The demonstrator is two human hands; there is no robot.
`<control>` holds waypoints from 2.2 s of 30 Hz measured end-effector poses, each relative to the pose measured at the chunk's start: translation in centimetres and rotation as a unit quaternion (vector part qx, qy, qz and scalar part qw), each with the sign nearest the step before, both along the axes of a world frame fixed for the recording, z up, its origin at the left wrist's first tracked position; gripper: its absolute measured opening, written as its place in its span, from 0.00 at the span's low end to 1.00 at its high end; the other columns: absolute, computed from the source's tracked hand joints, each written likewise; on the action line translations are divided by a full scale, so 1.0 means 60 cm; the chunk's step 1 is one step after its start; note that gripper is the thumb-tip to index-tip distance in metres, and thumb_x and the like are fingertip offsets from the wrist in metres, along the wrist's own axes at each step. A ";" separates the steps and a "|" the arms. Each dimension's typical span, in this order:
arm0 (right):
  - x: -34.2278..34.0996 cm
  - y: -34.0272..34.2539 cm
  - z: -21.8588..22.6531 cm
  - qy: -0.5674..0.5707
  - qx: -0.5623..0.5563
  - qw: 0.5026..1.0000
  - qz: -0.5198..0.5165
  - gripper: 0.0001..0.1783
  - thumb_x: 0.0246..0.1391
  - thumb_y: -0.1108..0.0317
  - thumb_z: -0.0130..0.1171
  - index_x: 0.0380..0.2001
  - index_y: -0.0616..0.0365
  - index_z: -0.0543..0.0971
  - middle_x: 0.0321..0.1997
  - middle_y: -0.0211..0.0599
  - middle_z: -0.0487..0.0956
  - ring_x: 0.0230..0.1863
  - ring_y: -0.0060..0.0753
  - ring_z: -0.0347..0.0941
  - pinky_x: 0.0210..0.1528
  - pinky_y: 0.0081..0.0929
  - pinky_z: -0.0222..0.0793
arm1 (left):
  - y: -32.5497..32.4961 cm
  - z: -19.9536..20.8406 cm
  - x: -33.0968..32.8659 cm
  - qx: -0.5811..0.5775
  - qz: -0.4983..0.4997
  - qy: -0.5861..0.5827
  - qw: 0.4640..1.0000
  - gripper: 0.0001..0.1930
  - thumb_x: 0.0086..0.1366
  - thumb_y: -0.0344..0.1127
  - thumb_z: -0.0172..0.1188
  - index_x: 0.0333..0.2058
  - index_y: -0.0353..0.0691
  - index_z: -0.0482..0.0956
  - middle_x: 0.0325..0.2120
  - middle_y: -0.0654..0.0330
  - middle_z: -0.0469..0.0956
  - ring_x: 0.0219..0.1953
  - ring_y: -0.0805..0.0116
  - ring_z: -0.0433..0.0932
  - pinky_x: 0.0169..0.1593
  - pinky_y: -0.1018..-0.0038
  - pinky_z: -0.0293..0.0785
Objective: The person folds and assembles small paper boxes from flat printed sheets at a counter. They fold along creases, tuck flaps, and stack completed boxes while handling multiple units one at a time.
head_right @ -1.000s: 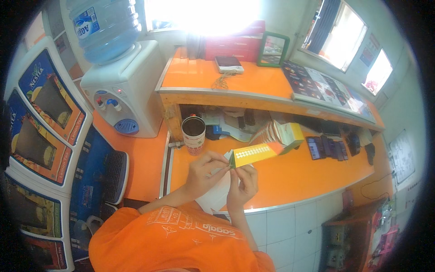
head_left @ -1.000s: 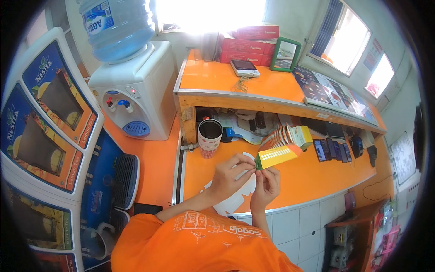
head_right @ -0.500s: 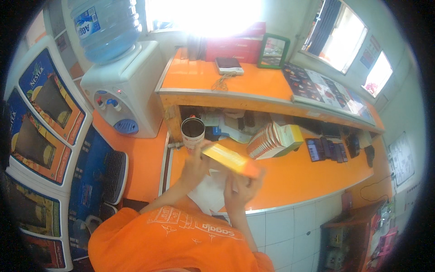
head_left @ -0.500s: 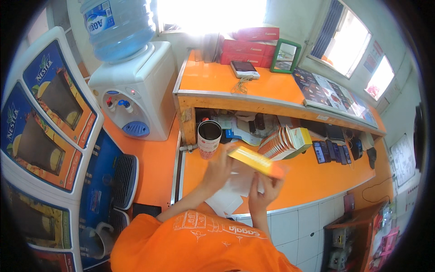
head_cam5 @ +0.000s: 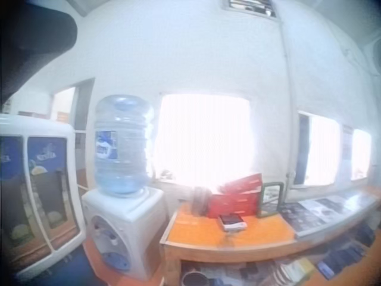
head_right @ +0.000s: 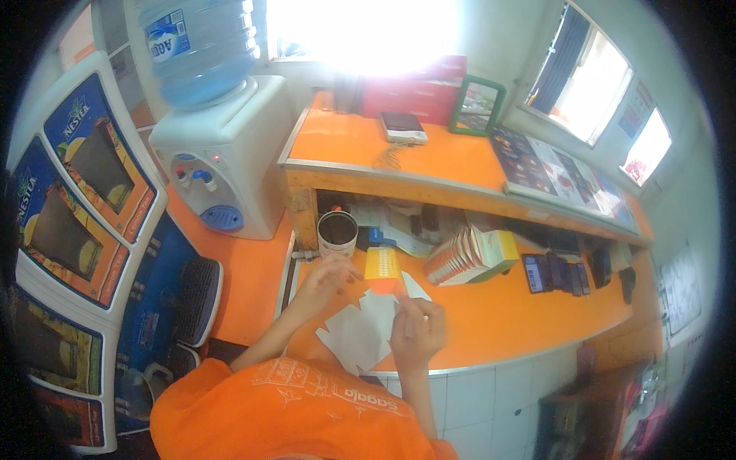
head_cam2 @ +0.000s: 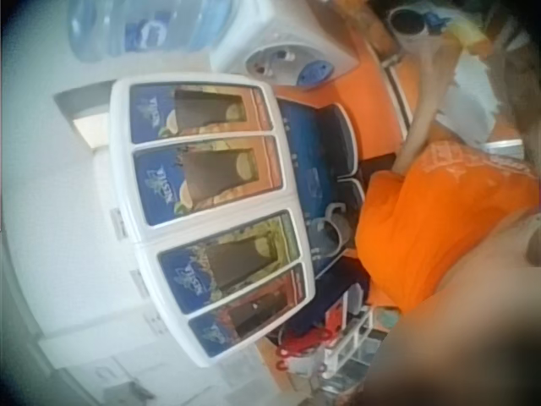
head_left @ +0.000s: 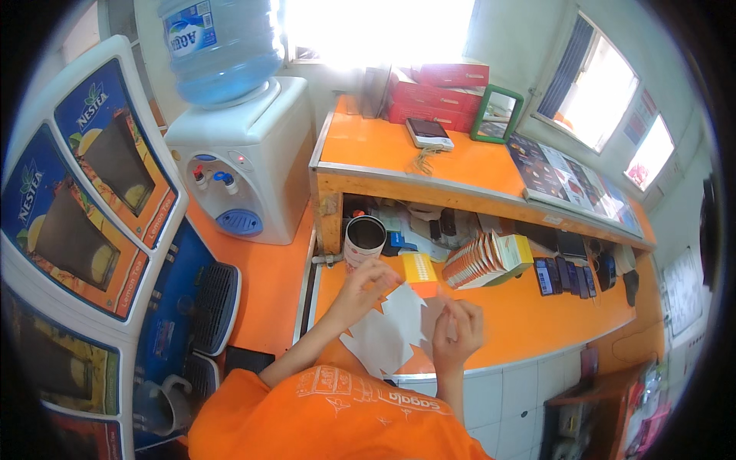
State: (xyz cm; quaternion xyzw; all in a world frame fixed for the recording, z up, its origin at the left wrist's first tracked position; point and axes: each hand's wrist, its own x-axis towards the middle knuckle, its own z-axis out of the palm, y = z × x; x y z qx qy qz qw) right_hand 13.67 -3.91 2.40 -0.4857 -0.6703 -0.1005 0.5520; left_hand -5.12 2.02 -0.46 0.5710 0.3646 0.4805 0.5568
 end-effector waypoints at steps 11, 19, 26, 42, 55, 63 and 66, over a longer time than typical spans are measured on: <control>-0.026 -0.003 -0.026 0.101 -0.059 0.993 0.012 0.08 0.49 0.81 0.59 0.35 0.62 0.79 0.33 0.37 0.75 0.34 0.32 0.71 0.34 0.25 0.67 | -0.013 -0.006 0.047 0.136 0.118 0.072 0.981 0.15 0.54 0.35 0.68 0.38 0.37 0.78 0.47 0.55 0.65 0.54 0.65 0.65 0.52 0.72 0.69; -0.033 -0.001 -0.030 0.268 -0.152 0.949 0.063 0.04 0.55 0.77 0.56 0.32 0.64 0.79 0.33 0.34 0.71 0.35 0.27 0.67 0.39 0.25 0.64 | -0.042 0.000 0.085 0.263 0.164 0.036 0.950 0.08 0.57 0.25 0.62 0.37 0.33 0.80 0.45 0.55 0.66 0.47 0.61 0.74 0.49 0.71 0.75; -0.049 -0.001 -0.029 0.242 -0.141 0.959 0.042 0.04 0.54 0.78 0.55 0.32 0.63 0.80 0.33 0.33 0.70 0.36 0.27 0.67 0.39 0.23 0.63 | -0.053 0.005 0.083 0.225 0.142 0.033 0.963 0.09 0.58 0.25 0.62 0.39 0.33 0.81 0.47 0.54 0.66 0.47 0.62 0.75 0.43 0.75 0.79; -0.050 0.006 -0.038 0.068 -0.084 0.994 -0.002 0.04 0.59 0.75 0.54 0.34 0.61 0.78 0.35 0.34 0.70 0.35 0.27 0.67 0.34 0.21 0.64 | -0.049 -0.016 0.071 0.241 0.182 0.012 0.953 0.07 0.58 0.24 0.61 0.37 0.33 0.82 0.47 0.54 0.67 0.43 0.64 0.77 0.36 0.77 0.77; -0.043 0.005 -0.042 0.111 -0.077 0.990 0.041 0.05 0.61 0.72 0.52 0.34 0.61 0.76 0.36 0.33 0.68 0.38 0.26 0.66 0.39 0.22 0.63 | -0.059 -0.003 0.074 0.217 0.133 -0.049 0.966 0.05 0.58 0.24 0.61 0.34 0.32 0.80 0.44 0.55 0.67 0.43 0.62 0.75 0.41 0.74 0.75; -0.041 0.006 -0.031 0.019 -0.045 0.999 0.006 0.04 0.60 0.73 0.53 0.33 0.61 0.76 0.34 0.33 0.69 0.35 0.27 0.65 0.35 0.22 0.62 | -0.053 0.002 0.072 0.226 0.140 -0.079 0.961 0.05 0.58 0.24 0.61 0.34 0.31 0.80 0.44 0.55 0.68 0.41 0.66 0.76 0.38 0.76 0.76; -0.040 0.009 -0.029 0.020 -0.047 0.999 -0.006 0.03 0.59 0.74 0.54 0.32 0.61 0.76 0.33 0.33 0.70 0.34 0.28 0.66 0.34 0.23 0.62 | -0.055 0.001 0.073 0.241 0.152 -0.045 0.957 0.06 0.59 0.24 0.60 0.36 0.31 0.80 0.44 0.56 0.68 0.41 0.65 0.76 0.39 0.76 0.76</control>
